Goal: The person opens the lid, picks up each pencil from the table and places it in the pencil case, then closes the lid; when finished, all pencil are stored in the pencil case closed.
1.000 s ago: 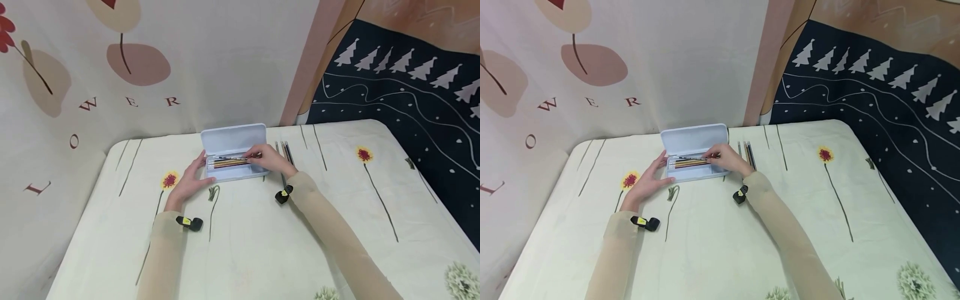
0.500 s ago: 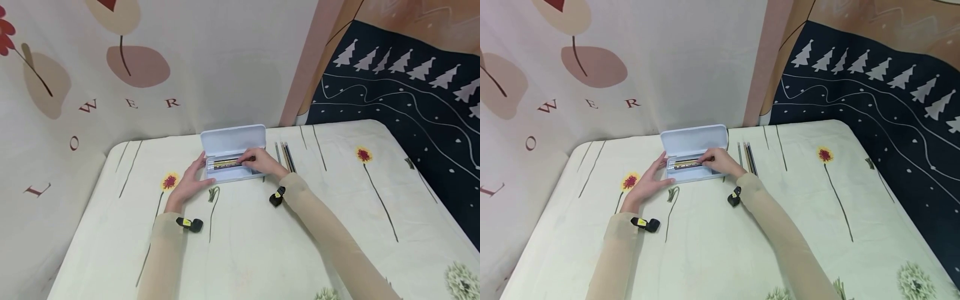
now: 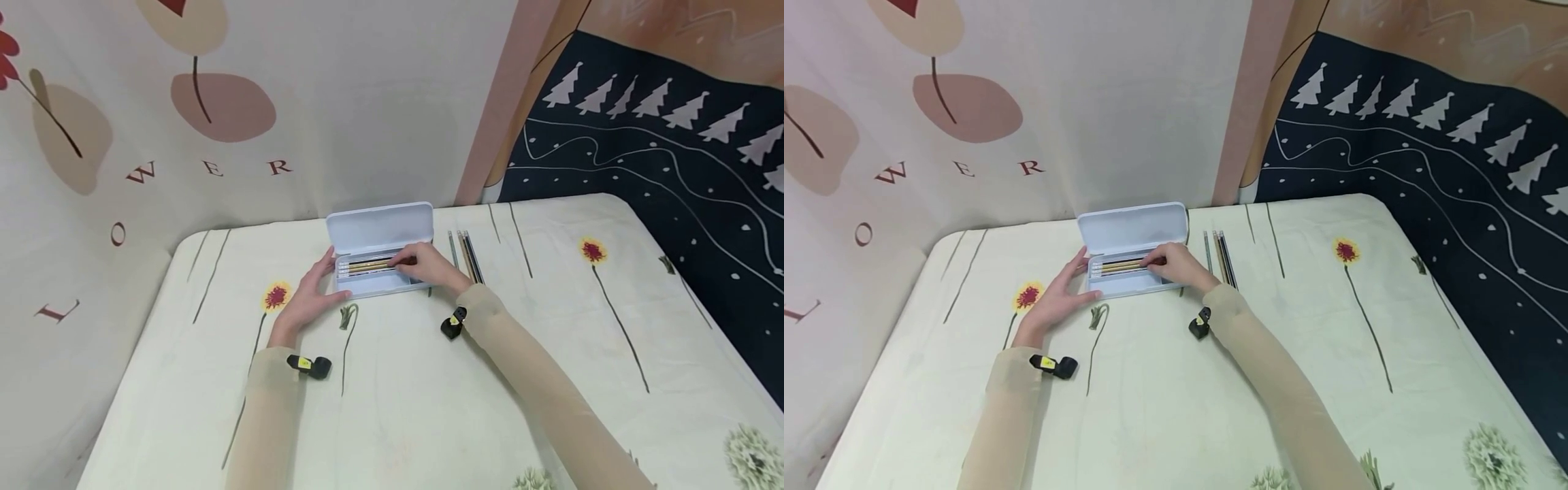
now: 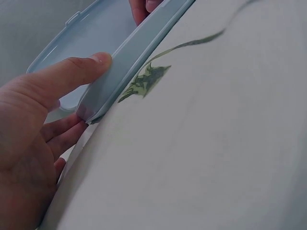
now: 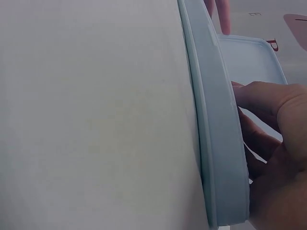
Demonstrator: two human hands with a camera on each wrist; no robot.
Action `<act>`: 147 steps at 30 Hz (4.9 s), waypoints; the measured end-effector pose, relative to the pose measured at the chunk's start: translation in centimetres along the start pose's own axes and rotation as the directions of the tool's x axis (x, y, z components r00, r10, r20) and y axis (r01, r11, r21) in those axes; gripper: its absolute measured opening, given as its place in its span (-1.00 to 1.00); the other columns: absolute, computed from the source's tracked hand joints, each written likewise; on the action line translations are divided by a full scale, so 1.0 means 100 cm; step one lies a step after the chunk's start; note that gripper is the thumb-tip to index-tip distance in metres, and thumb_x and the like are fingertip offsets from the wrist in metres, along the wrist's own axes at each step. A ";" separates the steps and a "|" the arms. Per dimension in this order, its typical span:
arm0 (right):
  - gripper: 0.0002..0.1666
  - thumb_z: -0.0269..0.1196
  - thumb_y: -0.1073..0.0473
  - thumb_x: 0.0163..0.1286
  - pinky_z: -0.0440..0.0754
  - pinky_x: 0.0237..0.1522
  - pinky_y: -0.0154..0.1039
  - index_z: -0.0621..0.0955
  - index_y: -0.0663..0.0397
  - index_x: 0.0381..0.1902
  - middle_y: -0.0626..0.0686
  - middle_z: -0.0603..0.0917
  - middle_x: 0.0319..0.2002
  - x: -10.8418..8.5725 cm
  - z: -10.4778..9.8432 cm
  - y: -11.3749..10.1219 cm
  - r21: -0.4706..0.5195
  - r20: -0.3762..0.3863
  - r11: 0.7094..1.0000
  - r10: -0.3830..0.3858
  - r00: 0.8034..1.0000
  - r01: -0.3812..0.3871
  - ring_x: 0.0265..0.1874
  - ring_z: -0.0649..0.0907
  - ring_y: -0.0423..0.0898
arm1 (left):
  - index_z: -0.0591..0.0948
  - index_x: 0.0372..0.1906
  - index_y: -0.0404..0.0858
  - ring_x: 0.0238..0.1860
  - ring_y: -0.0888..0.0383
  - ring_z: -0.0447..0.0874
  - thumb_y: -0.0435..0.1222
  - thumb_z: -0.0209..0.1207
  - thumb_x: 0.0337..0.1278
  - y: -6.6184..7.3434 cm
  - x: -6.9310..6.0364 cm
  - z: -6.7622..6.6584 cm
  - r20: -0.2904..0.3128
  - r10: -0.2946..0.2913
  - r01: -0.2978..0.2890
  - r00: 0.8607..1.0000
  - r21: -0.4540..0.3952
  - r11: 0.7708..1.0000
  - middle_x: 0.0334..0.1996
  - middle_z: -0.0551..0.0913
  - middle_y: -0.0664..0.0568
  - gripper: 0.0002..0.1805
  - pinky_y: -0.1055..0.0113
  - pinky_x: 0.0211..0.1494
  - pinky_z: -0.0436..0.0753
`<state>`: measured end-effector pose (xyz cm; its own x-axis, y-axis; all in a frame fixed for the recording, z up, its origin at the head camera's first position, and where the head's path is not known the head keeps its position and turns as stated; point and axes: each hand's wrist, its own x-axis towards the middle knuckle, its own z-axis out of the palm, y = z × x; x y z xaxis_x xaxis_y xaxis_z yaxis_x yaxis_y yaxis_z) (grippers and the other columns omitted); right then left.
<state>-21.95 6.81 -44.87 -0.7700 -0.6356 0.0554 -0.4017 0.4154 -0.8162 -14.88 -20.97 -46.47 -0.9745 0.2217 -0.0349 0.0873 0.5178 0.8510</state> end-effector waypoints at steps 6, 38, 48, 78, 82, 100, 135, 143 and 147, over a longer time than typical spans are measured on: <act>-0.77 0.22 0.40 0.31 0.57 -0.08 -0.26 0.71 0.28 -0.11 0.12 0.71 -0.16 -0.004 -0.001 -0.003 0.003 -0.024 1.000 -0.005 1.000 0.005 -0.15 0.62 -0.05 | -0.07 0.56 0.00 0.43 -0.13 0.08 -0.23 0.40 0.02 -0.003 0.001 0.001 0.003 0.006 -0.006 1.000 -0.016 1.000 0.41 0.23 -0.22 0.10 -0.12 0.45 -0.20; -0.80 0.21 0.39 0.33 0.57 -0.19 -0.20 0.70 0.27 -0.13 0.10 0.68 -0.19 -0.055 -0.041 -0.001 0.035 -0.234 0.999 0.032 0.972 -0.025 -0.24 0.58 -0.03 | -0.10 0.55 0.08 0.45 -0.12 0.02 -0.20 0.39 0.04 0.002 0.000 -0.001 0.004 -0.037 0.037 0.999 0.011 0.999 0.44 0.18 -0.16 0.11 -0.16 0.44 -0.17; -0.79 0.20 0.37 0.34 0.55 -0.19 -0.17 0.70 0.23 -0.11 0.10 0.64 -0.21 -0.073 -0.051 0.002 0.018 -0.269 0.991 0.129 0.954 -0.130 -0.26 0.56 -0.02 | -0.08 0.56 0.05 0.45 -0.13 0.03 -0.20 0.39 0.04 0.003 0.000 -0.001 0.007 -0.030 0.030 1.000 -0.013 0.999 0.44 0.18 -0.18 0.09 -0.16 0.44 -0.19; -0.77 0.23 0.33 0.36 0.53 -0.08 -0.09 0.68 0.26 -0.07 0.20 0.68 -0.08 -0.120 -0.062 0.029 0.112 -0.387 0.963 0.270 0.881 -0.246 -0.18 0.61 0.07 | -0.08 0.55 0.09 0.47 -0.10 -0.03 -0.18 0.39 0.05 -0.001 -0.005 0.001 0.000 -0.048 0.048 0.999 0.014 0.999 0.44 0.19 -0.14 0.09 -0.15 0.44 -0.17; -0.75 0.21 0.36 0.35 0.52 -0.06 -0.06 0.66 0.29 -0.04 0.23 0.68 -0.10 -0.121 -0.059 0.032 0.119 -0.391 0.955 0.298 0.871 -0.273 -0.17 0.61 0.10 | -0.07 0.55 0.07 0.47 -0.11 -0.04 -0.19 0.38 0.05 -0.001 -0.005 0.001 0.000 -0.048 0.048 0.999 0.014 0.999 0.44 0.19 -0.15 0.08 -0.14 0.45 -0.18; -0.68 0.24 0.33 0.30 0.50 -0.08 -0.09 0.62 0.32 0.01 0.26 0.65 -0.12 -0.116 -0.049 0.040 0.102 -0.454 0.928 0.363 0.813 -0.358 -0.17 0.58 0.10 | -0.06 0.55 0.09 0.46 -0.08 -0.01 -0.20 0.39 0.04 -0.003 -0.003 0.001 0.001 -0.029 0.029 1.000 -0.026 0.999 0.43 0.21 -0.13 0.08 -0.14 0.44 -0.20; -0.72 0.19 0.35 0.20 0.46 -0.30 -0.20 0.66 0.31 -0.13 0.16 0.63 -0.34 -0.104 -0.046 0.034 0.084 -0.550 0.884 0.426 0.718 -0.460 -0.36 0.54 0.03 | -0.10 0.56 0.04 0.44 -0.13 0.04 -0.21 0.38 0.05 -0.002 -0.001 -0.002 -0.005 -0.003 0.003 1.000 -0.004 1.000 0.44 0.19 -0.18 0.10 -0.14 0.44 -0.20; -0.74 0.21 0.38 0.24 0.47 -0.13 -0.24 0.67 0.35 -0.11 0.23 0.65 -0.24 -0.113 -0.047 0.035 0.217 -0.563 0.907 0.418 0.712 -0.361 -0.24 0.55 -0.01 | -0.09 0.55 0.12 0.45 -0.09 0.02 -0.19 0.37 0.06 0.000 -0.001 0.001 0.006 -0.025 0.025 1.000 -0.005 1.000 0.44 0.19 -0.14 0.08 -0.15 0.44 -0.19; -0.73 0.20 0.40 0.25 0.47 -0.16 -0.29 0.67 0.37 -0.10 0.24 0.66 -0.24 -0.116 -0.049 0.032 0.221 -0.545 0.920 0.392 0.741 -0.324 -0.27 0.55 -0.05 | -0.09 0.55 0.10 0.45 -0.09 0.03 -0.19 0.37 0.07 0.000 -0.001 0.001 0.004 -0.027 0.027 1.000 0.007 1.000 0.45 0.18 -0.13 0.08 -0.15 0.44 -0.18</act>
<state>-16.71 18.67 -45.33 -0.9983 0.0462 0.0347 -0.0106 0.4438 -0.8961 -14.78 -20.93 -46.52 -0.9757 0.2110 -0.0596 0.0627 0.5289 0.8464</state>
